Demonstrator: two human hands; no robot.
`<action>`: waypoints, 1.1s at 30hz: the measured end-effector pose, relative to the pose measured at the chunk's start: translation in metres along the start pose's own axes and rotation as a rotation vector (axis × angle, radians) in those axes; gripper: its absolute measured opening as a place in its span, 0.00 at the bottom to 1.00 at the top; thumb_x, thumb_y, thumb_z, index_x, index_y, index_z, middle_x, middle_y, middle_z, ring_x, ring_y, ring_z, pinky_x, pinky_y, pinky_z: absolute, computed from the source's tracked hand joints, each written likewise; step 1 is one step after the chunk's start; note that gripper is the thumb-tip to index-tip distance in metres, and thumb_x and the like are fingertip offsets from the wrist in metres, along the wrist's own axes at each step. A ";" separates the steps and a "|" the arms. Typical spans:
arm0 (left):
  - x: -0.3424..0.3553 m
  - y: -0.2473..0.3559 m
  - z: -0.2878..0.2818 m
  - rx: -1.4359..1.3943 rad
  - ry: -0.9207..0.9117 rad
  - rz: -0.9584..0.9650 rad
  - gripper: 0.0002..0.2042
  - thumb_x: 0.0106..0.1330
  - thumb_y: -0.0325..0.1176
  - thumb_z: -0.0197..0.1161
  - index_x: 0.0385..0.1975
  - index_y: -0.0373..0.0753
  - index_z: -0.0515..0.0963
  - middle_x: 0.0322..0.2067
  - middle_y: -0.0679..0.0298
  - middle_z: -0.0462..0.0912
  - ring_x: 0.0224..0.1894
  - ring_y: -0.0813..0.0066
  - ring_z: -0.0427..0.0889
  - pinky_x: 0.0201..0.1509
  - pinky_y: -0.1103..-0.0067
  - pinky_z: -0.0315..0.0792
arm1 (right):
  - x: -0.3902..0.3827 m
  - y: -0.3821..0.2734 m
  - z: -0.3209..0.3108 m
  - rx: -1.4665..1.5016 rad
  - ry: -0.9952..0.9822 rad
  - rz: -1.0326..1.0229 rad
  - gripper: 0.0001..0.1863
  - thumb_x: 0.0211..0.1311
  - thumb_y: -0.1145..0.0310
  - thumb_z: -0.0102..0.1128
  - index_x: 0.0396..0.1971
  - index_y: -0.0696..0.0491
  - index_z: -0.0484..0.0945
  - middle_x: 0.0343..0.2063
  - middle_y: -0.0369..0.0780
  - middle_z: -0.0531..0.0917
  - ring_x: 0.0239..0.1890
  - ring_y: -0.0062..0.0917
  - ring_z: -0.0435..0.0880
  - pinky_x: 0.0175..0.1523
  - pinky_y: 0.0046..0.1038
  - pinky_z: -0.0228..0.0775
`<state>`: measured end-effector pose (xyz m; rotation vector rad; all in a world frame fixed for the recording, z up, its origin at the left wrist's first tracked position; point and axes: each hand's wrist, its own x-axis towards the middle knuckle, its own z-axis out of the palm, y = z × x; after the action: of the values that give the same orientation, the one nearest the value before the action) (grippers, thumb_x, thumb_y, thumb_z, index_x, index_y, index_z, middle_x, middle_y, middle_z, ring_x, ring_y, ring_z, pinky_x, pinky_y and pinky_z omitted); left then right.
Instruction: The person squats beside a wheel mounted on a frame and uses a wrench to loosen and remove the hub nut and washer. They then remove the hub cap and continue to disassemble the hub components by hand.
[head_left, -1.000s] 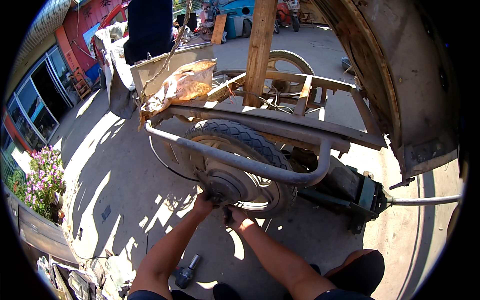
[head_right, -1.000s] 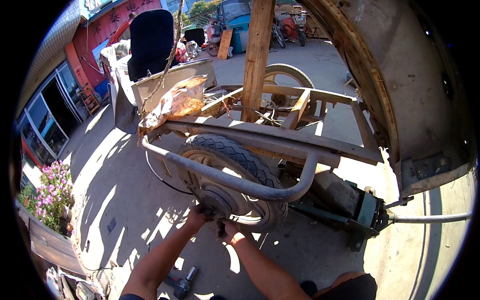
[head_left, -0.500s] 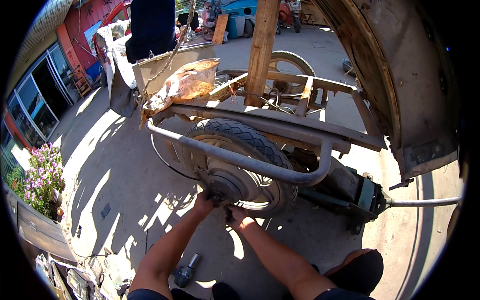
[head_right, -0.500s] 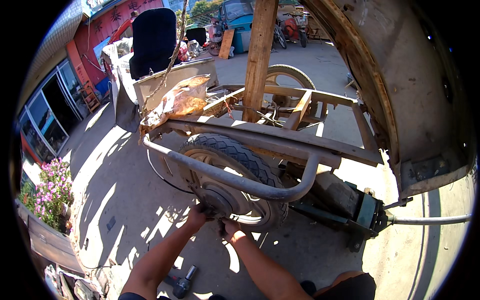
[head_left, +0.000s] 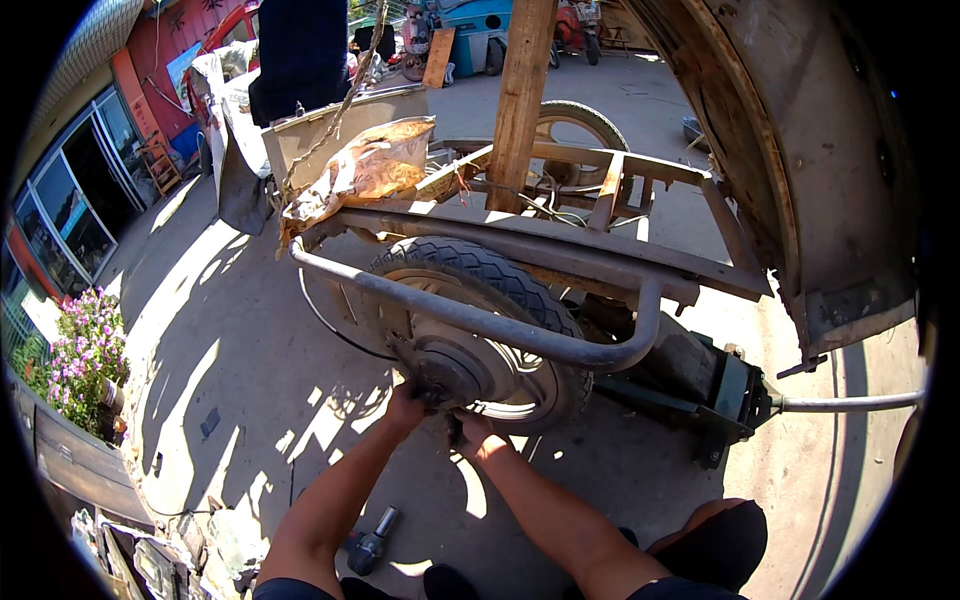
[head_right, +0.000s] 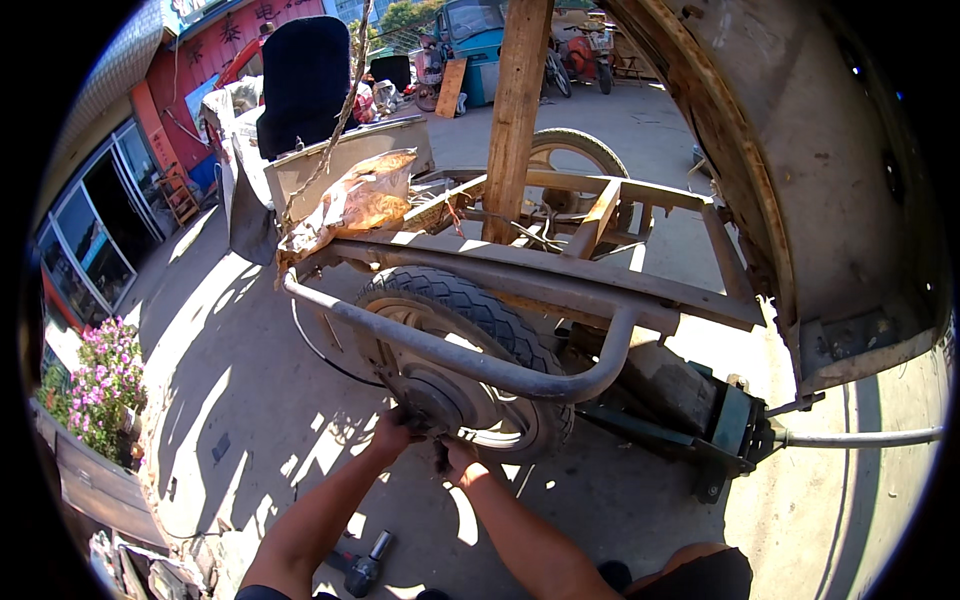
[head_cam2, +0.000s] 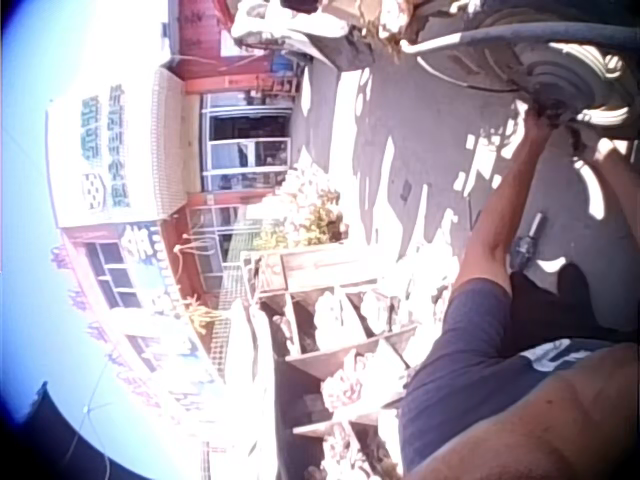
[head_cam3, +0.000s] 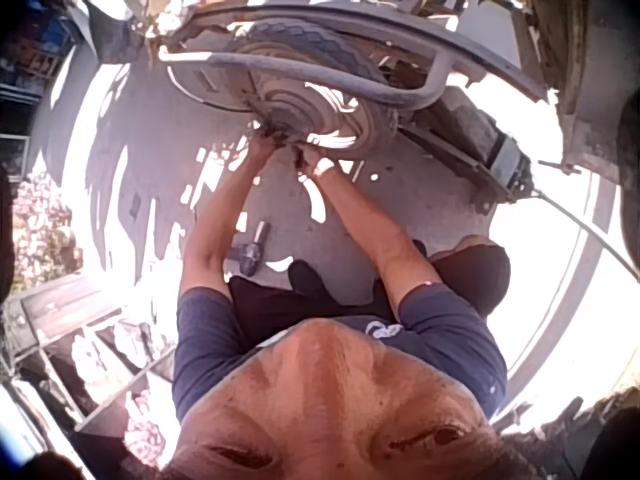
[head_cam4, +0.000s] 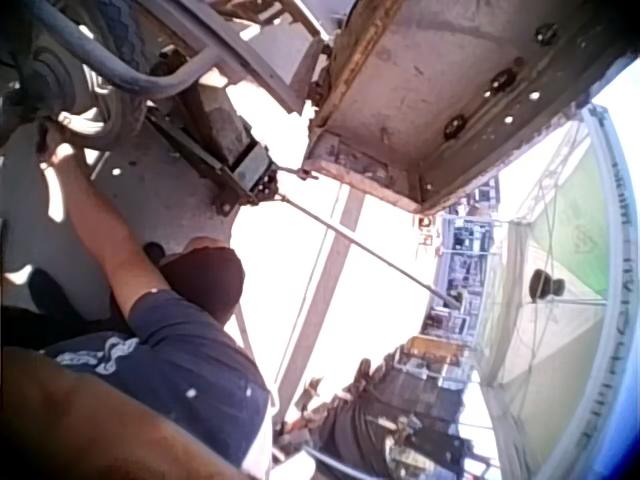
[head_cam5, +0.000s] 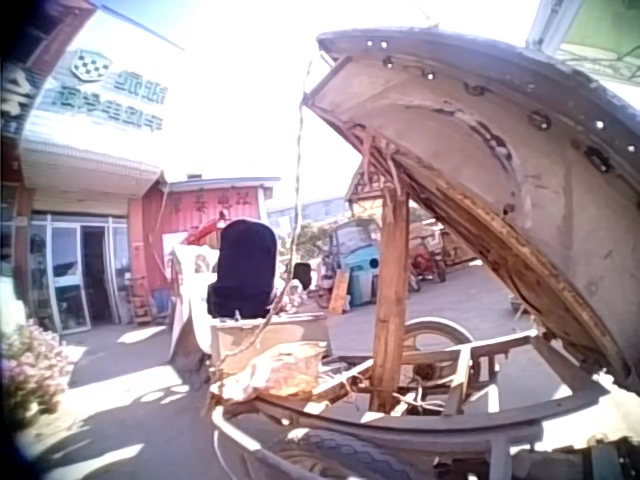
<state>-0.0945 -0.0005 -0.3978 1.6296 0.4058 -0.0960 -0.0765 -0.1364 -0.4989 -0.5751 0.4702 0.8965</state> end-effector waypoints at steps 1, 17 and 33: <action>0.000 0.000 0.000 -0.004 0.000 0.000 0.12 0.65 0.23 0.54 0.46 0.33 0.75 0.41 0.60 0.81 0.41 0.68 0.82 0.41 0.73 0.80 | 0.001 0.001 0.001 -0.013 -0.005 -0.023 0.06 0.66 0.69 0.52 0.32 0.52 0.77 0.20 0.35 0.76 0.21 0.23 0.74 0.24 0.27 0.67; 0.004 -0.005 -0.004 -0.004 0.004 0.003 0.14 0.61 0.18 0.51 0.47 0.32 0.75 0.42 0.58 0.81 0.42 0.66 0.82 0.40 0.72 0.80 | -0.001 0.000 0.005 -0.078 -0.003 -0.053 0.06 0.67 0.69 0.48 0.34 0.53 0.74 0.22 0.38 0.74 0.24 0.26 0.72 0.28 0.29 0.66; 0.006 -0.007 -0.001 0.027 -0.007 -0.003 0.16 0.60 0.16 0.51 0.48 0.33 0.74 0.43 0.58 0.80 0.43 0.65 0.81 0.42 0.72 0.80 | -0.002 -0.001 -0.004 0.003 -0.048 -0.038 0.04 0.65 0.72 0.52 0.32 0.54 0.75 0.22 0.38 0.75 0.21 0.24 0.73 0.24 0.25 0.65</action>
<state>-0.0911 0.0025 -0.4058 1.6547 0.4037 -0.1100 -0.0775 -0.1407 -0.5006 -0.5566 0.4160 0.8711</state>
